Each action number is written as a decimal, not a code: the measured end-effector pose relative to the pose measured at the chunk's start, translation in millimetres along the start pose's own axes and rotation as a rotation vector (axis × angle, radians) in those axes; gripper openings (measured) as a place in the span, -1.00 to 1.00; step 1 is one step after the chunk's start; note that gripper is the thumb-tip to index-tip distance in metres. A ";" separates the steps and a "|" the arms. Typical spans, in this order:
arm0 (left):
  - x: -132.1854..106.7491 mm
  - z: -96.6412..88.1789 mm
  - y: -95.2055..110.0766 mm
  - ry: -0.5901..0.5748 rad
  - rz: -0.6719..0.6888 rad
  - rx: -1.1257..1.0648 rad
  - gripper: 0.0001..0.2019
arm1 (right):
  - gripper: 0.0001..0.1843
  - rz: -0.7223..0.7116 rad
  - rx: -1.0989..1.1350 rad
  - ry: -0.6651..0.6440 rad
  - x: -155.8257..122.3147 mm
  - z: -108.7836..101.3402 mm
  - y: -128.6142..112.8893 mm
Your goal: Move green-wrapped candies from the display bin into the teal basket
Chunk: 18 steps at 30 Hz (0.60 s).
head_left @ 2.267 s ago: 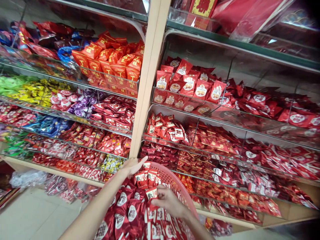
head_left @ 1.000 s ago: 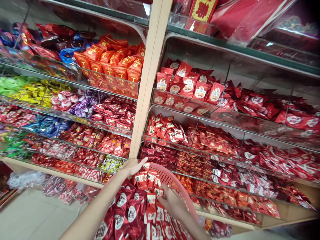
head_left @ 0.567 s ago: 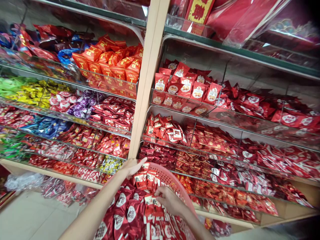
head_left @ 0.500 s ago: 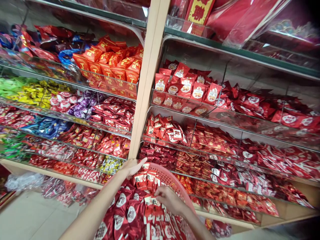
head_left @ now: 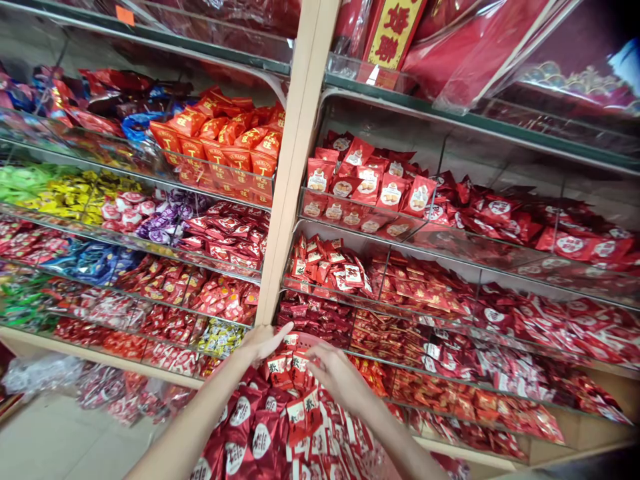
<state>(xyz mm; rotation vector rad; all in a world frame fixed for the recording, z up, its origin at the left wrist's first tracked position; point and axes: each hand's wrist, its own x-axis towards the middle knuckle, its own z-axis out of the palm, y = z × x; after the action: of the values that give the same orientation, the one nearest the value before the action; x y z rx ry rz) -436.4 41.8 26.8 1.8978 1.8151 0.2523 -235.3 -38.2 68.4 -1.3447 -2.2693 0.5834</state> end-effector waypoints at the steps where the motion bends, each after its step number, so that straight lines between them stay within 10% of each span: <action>1: -0.5 -0.3 0.5 -0.003 -0.002 -0.002 -0.11 | -0.83 -0.064 0.000 0.044 10.0 -13.7 -11.4; 8: 0.2 -0.3 0.8 0.012 0.001 -0.001 -0.07 | -0.84 -0.256 -0.188 0.329 106.9 -95.6 -45.6; 18: 0.3 1.9 -2.5 0.013 -0.007 -0.010 -0.07 | -0.71 0.098 -0.420 0.452 182.6 -89.2 -47.7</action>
<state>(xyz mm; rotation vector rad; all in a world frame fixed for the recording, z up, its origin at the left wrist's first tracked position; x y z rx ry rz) -437.7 41.6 23.9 1.8867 1.8257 0.2715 -297.8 115.0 195.7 -1.5928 -2.0161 -0.1775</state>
